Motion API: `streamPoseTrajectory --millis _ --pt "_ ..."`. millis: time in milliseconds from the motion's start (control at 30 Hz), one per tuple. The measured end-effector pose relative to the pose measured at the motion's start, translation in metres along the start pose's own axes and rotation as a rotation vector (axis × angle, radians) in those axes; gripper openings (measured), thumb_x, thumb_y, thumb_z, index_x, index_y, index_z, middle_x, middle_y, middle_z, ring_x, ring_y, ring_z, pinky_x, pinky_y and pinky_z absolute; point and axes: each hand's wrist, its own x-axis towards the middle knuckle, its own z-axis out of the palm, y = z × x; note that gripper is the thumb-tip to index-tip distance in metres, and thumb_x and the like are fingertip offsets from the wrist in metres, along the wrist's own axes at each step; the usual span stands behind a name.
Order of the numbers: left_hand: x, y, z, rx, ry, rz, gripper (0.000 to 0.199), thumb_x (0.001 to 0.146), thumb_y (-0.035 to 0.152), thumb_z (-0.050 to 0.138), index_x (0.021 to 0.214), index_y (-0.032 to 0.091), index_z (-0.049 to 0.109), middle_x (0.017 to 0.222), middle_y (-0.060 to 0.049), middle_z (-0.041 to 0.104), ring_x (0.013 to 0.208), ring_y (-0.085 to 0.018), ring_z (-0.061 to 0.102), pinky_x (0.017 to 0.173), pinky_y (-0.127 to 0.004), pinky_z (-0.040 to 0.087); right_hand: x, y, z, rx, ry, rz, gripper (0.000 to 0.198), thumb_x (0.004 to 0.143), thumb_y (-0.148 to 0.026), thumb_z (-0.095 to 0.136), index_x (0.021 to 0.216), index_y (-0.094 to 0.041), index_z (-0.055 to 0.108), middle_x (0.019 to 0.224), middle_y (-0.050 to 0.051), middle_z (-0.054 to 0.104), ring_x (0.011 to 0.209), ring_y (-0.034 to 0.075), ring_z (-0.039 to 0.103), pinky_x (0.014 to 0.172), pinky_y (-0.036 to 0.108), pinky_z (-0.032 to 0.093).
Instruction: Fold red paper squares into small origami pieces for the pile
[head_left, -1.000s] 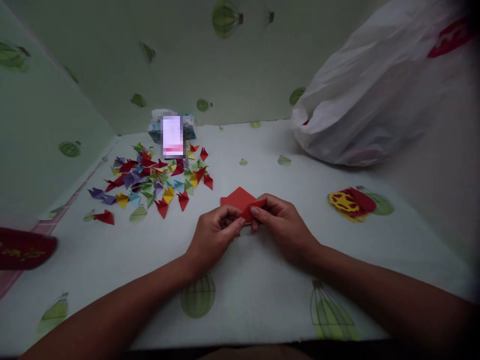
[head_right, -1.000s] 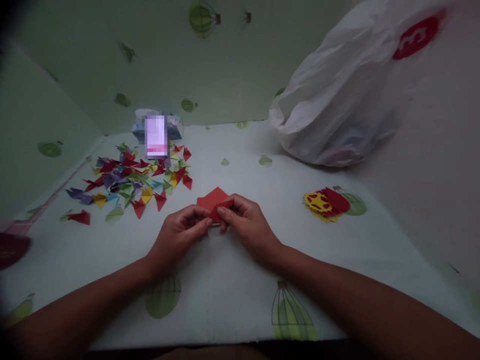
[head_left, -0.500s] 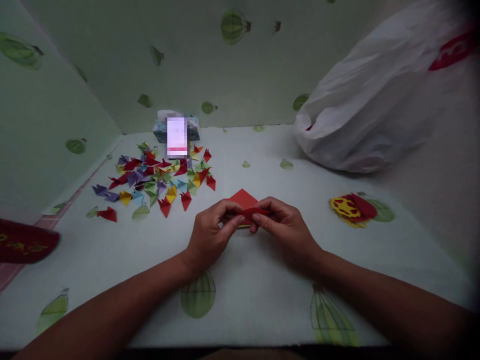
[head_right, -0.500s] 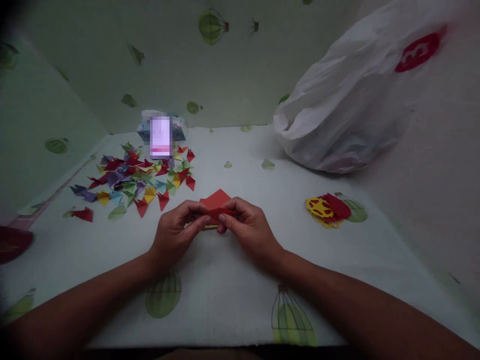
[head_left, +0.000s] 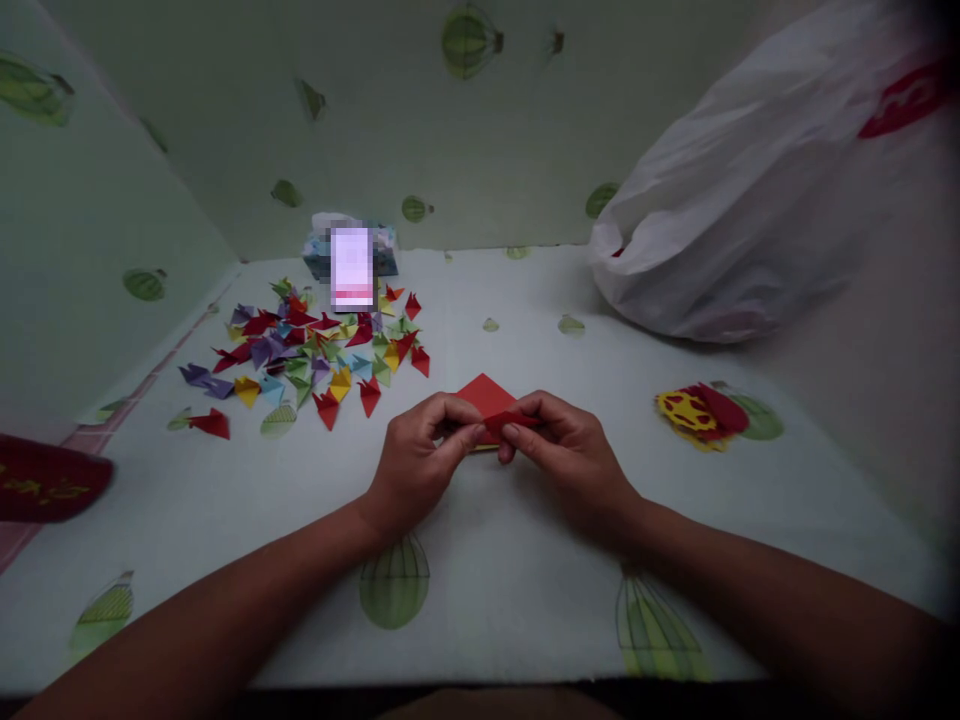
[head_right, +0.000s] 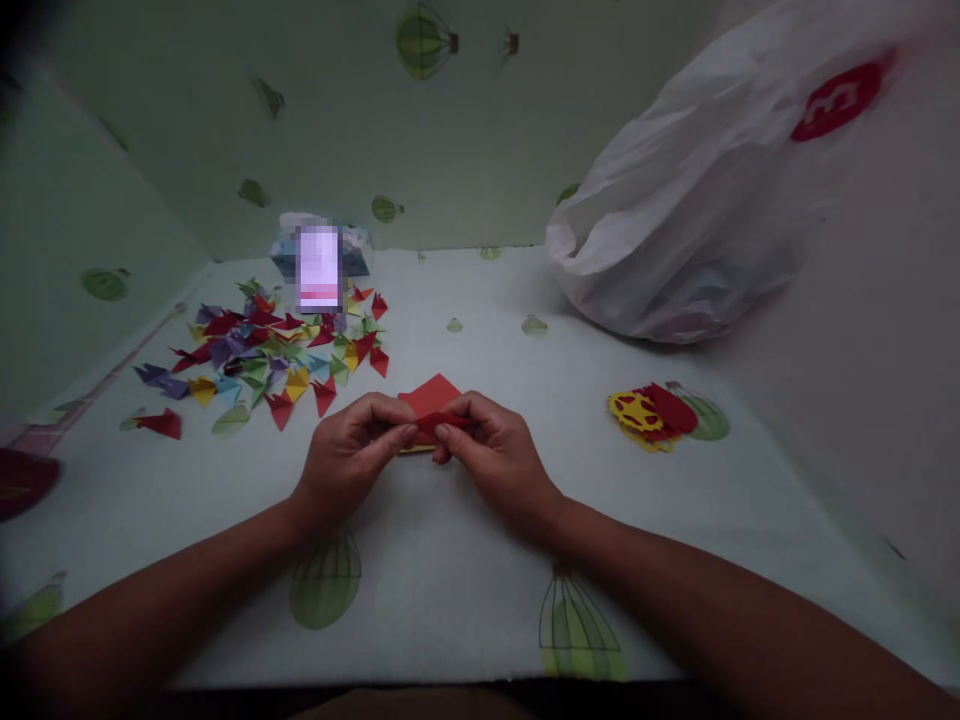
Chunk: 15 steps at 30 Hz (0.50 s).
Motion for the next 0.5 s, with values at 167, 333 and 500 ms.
streamPoseTrajectory --millis 167,333,500 --pt "0.0008 0.0082 0.0010 -0.197 -0.001 -0.144 0.013 0.083 0.021 0.073 0.084 0.018 0.060 0.075 0.002 0.062 0.067 -0.011 0.061 0.065 -0.023 0.052 -0.0007 -0.0007 0.0008 0.060 -0.018 0.059 0.012 0.088 -0.027 0.073 0.084 -0.018 0.065 0.066 -0.001 0.070 0.064 0.013 0.064 0.069 0.029 0.051" --pt "0.0028 0.0083 0.0016 -0.297 -0.018 -0.202 0.018 0.083 0.024 0.073 0.093 0.019 0.059 0.079 0.002 0.061 0.067 -0.010 0.062 0.065 -0.023 0.053 0.0020 -0.0008 0.0000 0.066 -0.054 0.117 0.012 0.088 -0.027 0.072 0.083 -0.018 0.065 0.065 -0.001 0.069 0.065 0.013 0.063 0.072 0.030 0.050" --pt "0.0032 0.0041 0.0007 -0.157 -0.130 -0.266 0.016 0.082 0.028 0.075 0.090 0.016 0.067 0.073 0.001 0.064 0.065 -0.011 0.060 0.062 -0.023 0.049 0.0041 -0.0058 -0.0014 -0.020 -0.082 0.135 0.013 0.086 -0.027 0.071 0.082 -0.018 0.064 0.064 -0.002 0.066 0.065 0.013 0.063 0.069 0.029 0.049"
